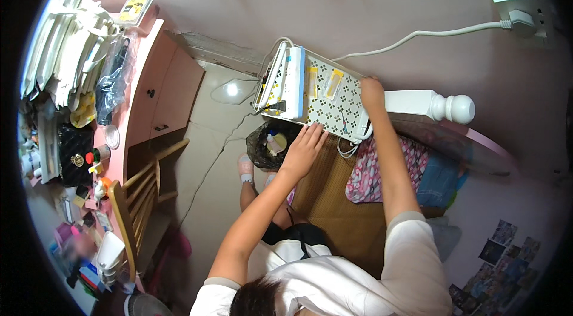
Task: The person wipes a white plastic basket with a cloth, then moves to a bookshelf to wipe the shelves. They remove several books from the shelf, wipe the empty space, and place the books back. The person also wipes the desk surface below the shelf.
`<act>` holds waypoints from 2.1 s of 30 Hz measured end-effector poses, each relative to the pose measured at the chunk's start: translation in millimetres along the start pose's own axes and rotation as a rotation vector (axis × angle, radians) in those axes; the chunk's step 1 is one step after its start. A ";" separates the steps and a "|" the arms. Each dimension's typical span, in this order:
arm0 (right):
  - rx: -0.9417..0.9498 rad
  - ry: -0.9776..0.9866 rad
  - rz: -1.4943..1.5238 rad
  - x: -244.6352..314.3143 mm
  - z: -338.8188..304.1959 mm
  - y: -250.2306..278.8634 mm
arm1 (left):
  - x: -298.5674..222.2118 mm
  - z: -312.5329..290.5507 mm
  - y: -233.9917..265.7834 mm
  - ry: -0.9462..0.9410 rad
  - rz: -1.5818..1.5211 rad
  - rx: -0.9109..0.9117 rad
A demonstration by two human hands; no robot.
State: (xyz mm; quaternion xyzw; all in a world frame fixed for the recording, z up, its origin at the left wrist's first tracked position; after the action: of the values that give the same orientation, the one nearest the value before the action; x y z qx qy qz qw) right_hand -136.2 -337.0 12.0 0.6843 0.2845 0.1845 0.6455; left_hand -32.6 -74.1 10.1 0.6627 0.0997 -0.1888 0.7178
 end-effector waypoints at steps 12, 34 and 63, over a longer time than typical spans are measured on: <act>-0.079 0.163 -0.336 4.2 -10.2 27.9 | -2.5 -3.8 -3.9 0.003 -0.016 0.011; 0.057 0.447 -0.321 -11.3 3.6 13.5 | -3.0 -5.0 -4.5 0.015 0.042 -0.005; 0.001 0.369 -0.234 6.6 -12.2 42.2 | -7.7 -8.2 -16.6 0.067 0.161 0.048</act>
State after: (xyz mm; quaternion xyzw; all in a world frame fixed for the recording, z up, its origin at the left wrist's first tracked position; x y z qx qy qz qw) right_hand -132.2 -323.6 54.2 0.6017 0.4754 0.2303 0.5991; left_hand -45.5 -65.7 -2.9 0.6916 0.0656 -0.1106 0.7107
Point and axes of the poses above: each hand's wrist, its own z-axis towards the middle knuckle, its own y-axis out of the back of the hand, x = y × z, the point moved 2 cm from there along z, towards the middle knuckle, and after that the axes turned 2 degrees about -y, right-handed, at the moved point
